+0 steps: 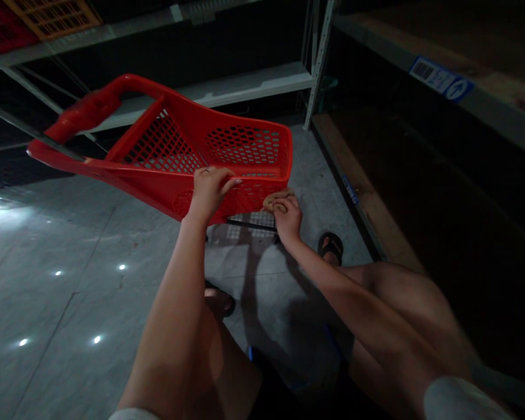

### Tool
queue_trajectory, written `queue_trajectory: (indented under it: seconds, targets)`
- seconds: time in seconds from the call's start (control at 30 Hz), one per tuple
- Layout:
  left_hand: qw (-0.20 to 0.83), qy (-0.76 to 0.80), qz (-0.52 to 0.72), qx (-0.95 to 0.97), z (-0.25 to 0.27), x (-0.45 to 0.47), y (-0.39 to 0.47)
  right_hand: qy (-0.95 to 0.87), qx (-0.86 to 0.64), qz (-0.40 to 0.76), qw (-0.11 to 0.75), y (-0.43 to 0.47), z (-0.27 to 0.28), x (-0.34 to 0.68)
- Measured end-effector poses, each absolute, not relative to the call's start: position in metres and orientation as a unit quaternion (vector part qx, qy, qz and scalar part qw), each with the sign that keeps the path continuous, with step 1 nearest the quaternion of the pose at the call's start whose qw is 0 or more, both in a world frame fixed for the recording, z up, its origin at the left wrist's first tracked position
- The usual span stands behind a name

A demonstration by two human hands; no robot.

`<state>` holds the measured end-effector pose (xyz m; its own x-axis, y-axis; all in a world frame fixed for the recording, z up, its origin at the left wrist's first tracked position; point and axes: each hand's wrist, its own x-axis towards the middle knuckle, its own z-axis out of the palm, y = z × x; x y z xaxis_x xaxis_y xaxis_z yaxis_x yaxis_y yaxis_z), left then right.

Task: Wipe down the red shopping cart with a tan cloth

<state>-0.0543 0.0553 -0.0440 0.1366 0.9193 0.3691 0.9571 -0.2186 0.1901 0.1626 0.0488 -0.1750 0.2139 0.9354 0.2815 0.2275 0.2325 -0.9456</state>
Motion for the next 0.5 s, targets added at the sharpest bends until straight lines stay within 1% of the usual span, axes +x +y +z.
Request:
queue_trajectory:
  seconds: [0.1, 0.17, 0.23, 0.33, 0.4, 0.43, 0.5]
  targets:
    - [0.054, -0.619, -0.215, -0.753, -0.045, -0.045, 0.054, -0.559, -0.483, 0.24, 0.63, 0.061, -0.138, 0.166]
    - [0.053, -0.615, -0.216, -0.757, -0.044, -0.038, 0.051, -0.578, -0.468, 0.216, 0.633, 0.063, -0.132, 0.168]
    - [0.051, -0.607, -0.207, -0.765, -0.041, -0.03, 0.047, -0.59, -0.484, 0.229, 0.604, 0.06, -0.148, 0.169]
    - [0.051, -0.583, -0.177, -0.792, -0.033, -0.022, 0.039, -0.581, -0.546, 0.298, 0.525, 0.052, -0.192, 0.169]
    - [0.067, -0.574, -0.169, -0.798, -0.025, -0.022, 0.03, -0.562, -0.577, 0.324, 0.496, 0.05, -0.21, 0.168]
    - [0.08, -0.58, -0.172, -0.792, -0.021, -0.025, 0.025, -0.551, -0.583, 0.321, 0.504, 0.052, -0.211, 0.168]
    - [0.113, -0.616, -0.182, -0.758, -0.012, -0.035, 0.014, -0.53, -0.571, 0.286, 0.558, 0.06, -0.194, 0.167]
